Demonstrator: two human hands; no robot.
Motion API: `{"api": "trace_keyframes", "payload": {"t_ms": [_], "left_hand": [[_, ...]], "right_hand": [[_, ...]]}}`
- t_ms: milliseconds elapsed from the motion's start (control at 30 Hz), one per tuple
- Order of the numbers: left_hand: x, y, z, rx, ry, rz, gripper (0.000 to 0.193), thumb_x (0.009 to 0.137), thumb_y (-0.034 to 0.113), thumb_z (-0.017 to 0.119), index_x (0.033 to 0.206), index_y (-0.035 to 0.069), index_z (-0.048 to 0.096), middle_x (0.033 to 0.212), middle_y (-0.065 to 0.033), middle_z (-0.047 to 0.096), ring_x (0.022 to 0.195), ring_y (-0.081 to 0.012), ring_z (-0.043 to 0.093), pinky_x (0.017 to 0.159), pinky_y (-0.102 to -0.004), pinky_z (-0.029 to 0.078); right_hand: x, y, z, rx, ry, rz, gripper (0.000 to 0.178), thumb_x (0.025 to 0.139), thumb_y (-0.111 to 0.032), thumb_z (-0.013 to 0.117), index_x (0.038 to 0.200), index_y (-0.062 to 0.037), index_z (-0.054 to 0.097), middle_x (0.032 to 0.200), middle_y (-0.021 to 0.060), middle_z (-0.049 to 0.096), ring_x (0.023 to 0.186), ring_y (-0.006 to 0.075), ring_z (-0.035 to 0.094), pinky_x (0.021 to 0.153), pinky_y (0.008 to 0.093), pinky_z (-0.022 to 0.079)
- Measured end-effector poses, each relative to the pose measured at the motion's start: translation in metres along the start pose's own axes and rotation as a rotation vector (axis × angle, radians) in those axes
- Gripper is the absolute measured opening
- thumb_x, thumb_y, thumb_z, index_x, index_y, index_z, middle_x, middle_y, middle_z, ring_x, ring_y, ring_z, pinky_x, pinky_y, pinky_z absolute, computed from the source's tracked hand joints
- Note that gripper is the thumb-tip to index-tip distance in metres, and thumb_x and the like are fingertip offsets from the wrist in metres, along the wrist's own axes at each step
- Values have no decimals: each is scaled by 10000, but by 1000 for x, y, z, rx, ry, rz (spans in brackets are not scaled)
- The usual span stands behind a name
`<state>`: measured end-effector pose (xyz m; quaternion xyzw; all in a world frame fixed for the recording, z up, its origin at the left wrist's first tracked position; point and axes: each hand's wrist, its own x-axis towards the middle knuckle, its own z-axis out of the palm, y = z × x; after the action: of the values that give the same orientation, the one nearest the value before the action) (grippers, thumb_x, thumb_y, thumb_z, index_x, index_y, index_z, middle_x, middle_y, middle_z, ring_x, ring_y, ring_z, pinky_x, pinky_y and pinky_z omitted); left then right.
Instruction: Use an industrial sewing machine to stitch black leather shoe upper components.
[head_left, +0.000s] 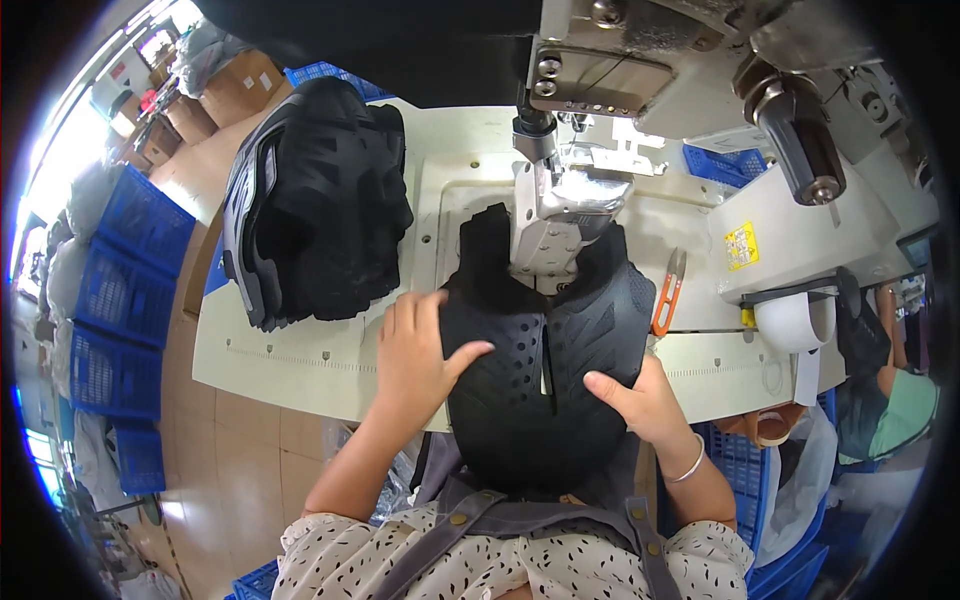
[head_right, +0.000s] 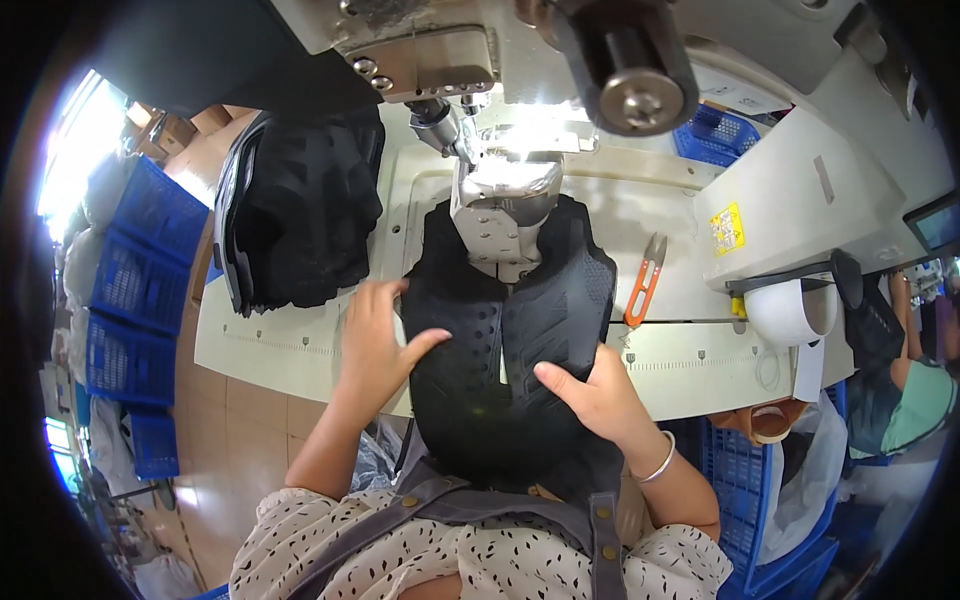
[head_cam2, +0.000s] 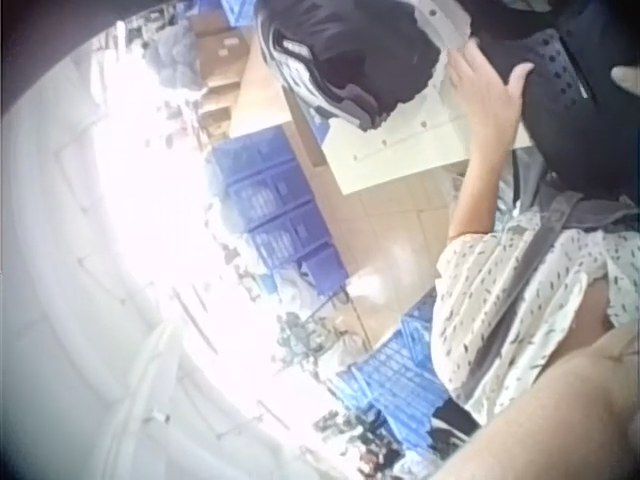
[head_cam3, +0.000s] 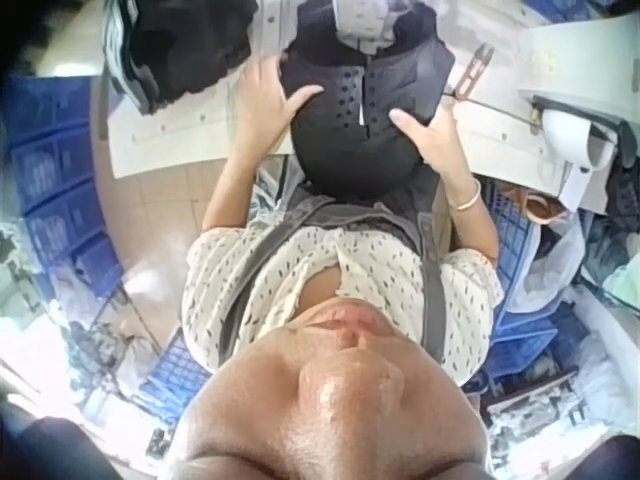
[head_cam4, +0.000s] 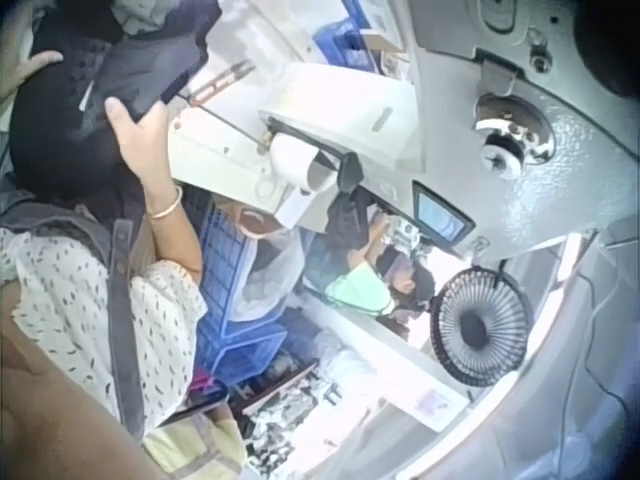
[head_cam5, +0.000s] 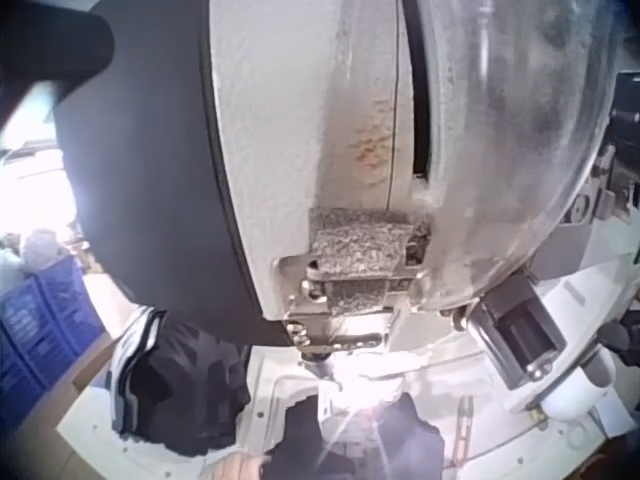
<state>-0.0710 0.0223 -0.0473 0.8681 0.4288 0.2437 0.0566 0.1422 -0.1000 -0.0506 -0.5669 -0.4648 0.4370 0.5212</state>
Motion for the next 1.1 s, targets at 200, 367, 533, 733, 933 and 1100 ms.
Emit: {"api": "trace_keyframes", "payload": {"t_ms": [200,367,533,733,933,1100], "left_hand": [[-13,-24,-6,-1415,-761,-482,481,845,402,566,1063,-26,564,937,-96,623,857,-173,586,754,-297,458],[5,35,-32,-1946,-429,-425,397,911,153,448,1221,-85,377,1125,-229,543,1012,-276,565,874,-361,468],[38,47,-49,-1790,-281,-370,307,867,80,404,1101,-107,470,981,-243,607,847,-277,632,740,-350,534],[62,55,-44,-1810,-235,-275,281,846,54,436,1070,-106,495,952,-246,613,810,-264,640,722,-339,538],[64,51,-43,-1732,-245,-229,281,844,40,442,1077,-112,480,950,-255,606,826,-279,635,730,-349,539],[63,50,-41,-1730,-266,-196,271,849,38,436,1070,-111,487,931,-247,614,822,-278,636,716,-348,541]], "right_hand": [[13,-31,-3,491,99,-33,278,849,-104,536,1060,76,505,907,197,612,747,275,640,606,364,560],[24,-52,2,678,113,-31,272,876,-88,491,1081,90,475,915,204,609,780,270,642,636,386,575],[36,-67,-10,655,114,8,268,879,-91,450,1075,87,492,971,194,597,811,249,625,708,349,545],[42,-69,-16,723,68,-89,279,855,-70,437,1088,77,479,1005,197,589,834,232,623,730,325,536],[38,-64,-11,644,151,-198,289,835,-24,465,1110,64,445,1017,196,588,894,231,615,794,325,521],[36,-64,-10,599,177,-230,254,837,-20,471,1080,54,463,1010,195,594,886,225,617,804,323,511]]}}
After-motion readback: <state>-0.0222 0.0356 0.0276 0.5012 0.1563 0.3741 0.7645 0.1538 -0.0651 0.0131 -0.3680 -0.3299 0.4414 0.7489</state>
